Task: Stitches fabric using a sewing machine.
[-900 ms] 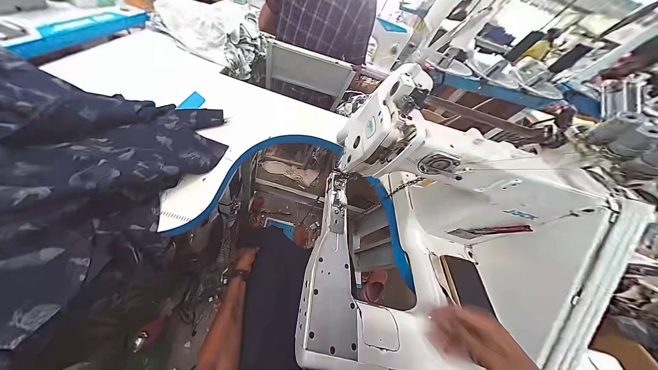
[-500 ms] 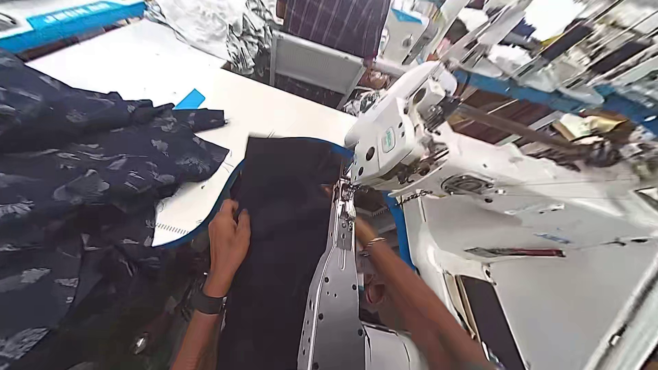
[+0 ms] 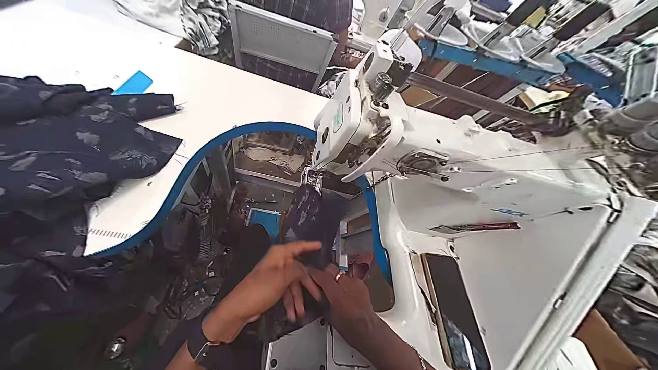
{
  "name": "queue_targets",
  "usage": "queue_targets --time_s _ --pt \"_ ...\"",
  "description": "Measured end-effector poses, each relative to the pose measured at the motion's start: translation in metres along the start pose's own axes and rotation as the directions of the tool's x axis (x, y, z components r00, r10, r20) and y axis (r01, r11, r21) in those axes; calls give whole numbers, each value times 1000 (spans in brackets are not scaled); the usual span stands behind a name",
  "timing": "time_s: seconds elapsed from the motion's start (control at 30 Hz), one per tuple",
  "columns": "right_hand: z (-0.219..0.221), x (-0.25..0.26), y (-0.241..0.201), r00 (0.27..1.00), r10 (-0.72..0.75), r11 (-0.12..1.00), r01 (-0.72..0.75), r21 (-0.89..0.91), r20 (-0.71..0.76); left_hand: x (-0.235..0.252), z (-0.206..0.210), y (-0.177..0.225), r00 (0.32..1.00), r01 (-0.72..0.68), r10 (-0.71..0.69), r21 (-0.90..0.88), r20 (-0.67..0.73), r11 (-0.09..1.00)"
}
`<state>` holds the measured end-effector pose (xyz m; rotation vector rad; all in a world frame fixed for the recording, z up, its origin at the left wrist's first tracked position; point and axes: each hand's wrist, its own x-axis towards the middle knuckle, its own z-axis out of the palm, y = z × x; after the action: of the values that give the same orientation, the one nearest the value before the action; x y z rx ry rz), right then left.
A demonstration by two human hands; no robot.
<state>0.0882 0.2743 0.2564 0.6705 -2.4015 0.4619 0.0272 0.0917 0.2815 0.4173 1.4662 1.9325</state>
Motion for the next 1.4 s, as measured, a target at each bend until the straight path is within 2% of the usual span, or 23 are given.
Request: queue_targets --time_s 0.03,0.07,0.1,0.13,0.17,0.2,0.23,0.27,0.3,0.4,0.47,0.5,0.57,0.67,0.8,0.9,1.0,1.07,1.17,1.23,1.27,1.37,1.4 --pt "1 0 1 1000 10 1000 -10 9 -14 11 -4 -7 972 -86 139 263 -188 961" --pt "2 1 -1 998 63 998 -63 30 -1 26 -8 -16 896 -98 308 535 -320 839" --pt "1 3 -4 988 149 987 -151 54 40 43 -8 -25 827 -93 445 696 -345 712" --pt "-1 7 -5 958 271 958 -277 67 95 55 -5 -30 793 -70 511 783 -332 617" --pt "-8 12 0 891 422 897 -437 64 169 61 2 -31 783 -25 530 836 -325 549" --pt "-14 19 12 785 567 807 -590 20 250 59 8 -29 806 39 492 859 -329 511" --pt "-19 25 28 678 669 723 -689 -53 306 54 13 -29 834 103 435 870 -340 482" --pt "-22 30 41 619 717 680 -723 -124 322 51 14 -30 847 140 406 881 -343 452" --pt "-20 35 47 638 712 696 -698 -170 295 52 12 -30 860 154 386 891 -333 427" --pt "-5 46 38 857 502 863 -485 -142 119 61 8 -21 884 169 319 869 -343 465" --pt "4 42 39 928 371 926 -369 -77 20 61 7 -26 836 83 448 879 -318 470" --pt "4 37 44 941 340 940 -339 -27 9 58 6 -31 804 40 521 900 -287 434" --pt "-3 30 51 943 325 940 -330 82 69 49 7 -41 782 22 581 941 -227 338" --pt "-6 32 59 929 295 923 -337 186 223 48 6 -41 812 34 558 969 -170 246" --pt "-4 36 54 916 229 948 -288 140 331 54 -2 -38 826 -68 553 952 -114 297" --pt "-7 35 50 895 204 955 -270 119 396 57 -5 -39 791 -90 608 969 -72 232" --pt "-12 30 53 882 197 917 -320 236 428 59 -4 -38 775 -134 632 968 -30 211" --pt "-10 31 57 873 222 840 -397 370 433 58 -2 -37 781 -170 624 948 -36 268" --pt "1 41 60 848 274 584 -521 623 453 55 -2 -35 772 -213 629 897 -89 388" --pt "13 46 61 836 317 449 -548 706 448 55 -1 -35 767 -239 636 882 -85 407" --pt "15 46 60 832 330 441 -553 707 446 55 -1 -35 776 -245 627 880 -73 406" --pt "10 50 42 842 406 688 -537 488 355 59 -3 -36 776 -250 628 886 -58 391" --pt "9 49 35 841 439 716 -540 442 316 58 -4 -36 779 -250 624 880 -65 403"
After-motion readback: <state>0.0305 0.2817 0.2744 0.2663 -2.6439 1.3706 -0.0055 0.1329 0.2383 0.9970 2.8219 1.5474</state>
